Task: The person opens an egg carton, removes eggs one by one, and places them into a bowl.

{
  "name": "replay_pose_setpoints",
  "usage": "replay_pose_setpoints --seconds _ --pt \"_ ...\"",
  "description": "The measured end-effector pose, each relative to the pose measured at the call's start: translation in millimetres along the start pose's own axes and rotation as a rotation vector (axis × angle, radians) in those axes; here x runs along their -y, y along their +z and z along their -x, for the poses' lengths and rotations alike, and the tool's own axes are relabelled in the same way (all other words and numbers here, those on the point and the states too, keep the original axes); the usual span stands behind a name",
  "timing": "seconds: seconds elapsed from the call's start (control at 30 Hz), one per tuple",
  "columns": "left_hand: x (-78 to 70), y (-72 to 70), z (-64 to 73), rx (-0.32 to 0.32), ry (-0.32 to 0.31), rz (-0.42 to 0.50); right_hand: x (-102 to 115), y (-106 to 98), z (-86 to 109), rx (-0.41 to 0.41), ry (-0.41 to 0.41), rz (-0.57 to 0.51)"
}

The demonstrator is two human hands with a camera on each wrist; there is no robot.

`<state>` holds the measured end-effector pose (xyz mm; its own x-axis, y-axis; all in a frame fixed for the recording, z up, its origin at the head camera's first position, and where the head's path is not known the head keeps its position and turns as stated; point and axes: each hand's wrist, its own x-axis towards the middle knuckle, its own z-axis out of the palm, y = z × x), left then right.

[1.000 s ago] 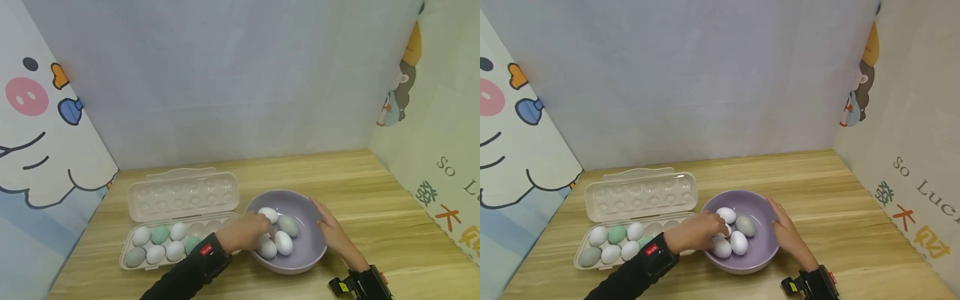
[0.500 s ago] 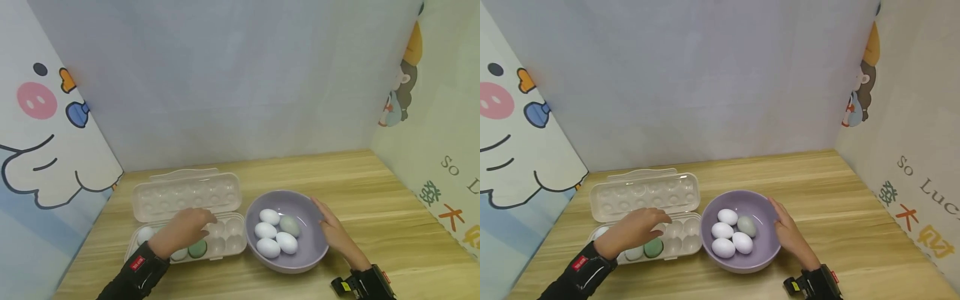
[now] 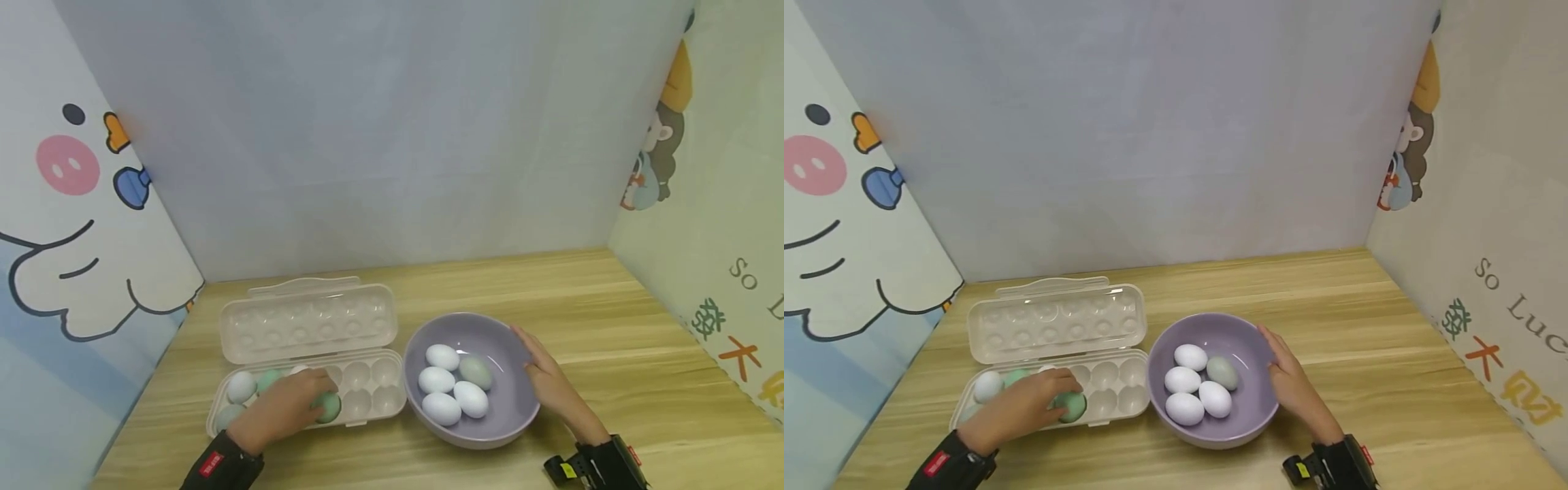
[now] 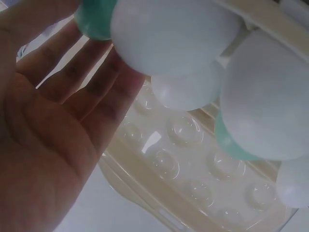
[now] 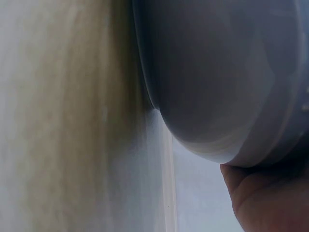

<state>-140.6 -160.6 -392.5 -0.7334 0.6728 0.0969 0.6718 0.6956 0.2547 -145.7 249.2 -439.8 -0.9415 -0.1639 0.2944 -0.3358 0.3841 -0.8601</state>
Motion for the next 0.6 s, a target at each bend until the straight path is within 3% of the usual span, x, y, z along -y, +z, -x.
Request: replay_pose_setpoints --seconds 0.2,0.6 --pt "3.2 5.0 -1.7 0.049 -0.042 0.017 0.3 -0.8 0.3 0.007 0.007 -0.010" --pt "2.2 5.7 -5.3 0.026 -0.002 0.014 0.6 -0.8 0.3 0.004 -0.008 -0.001"
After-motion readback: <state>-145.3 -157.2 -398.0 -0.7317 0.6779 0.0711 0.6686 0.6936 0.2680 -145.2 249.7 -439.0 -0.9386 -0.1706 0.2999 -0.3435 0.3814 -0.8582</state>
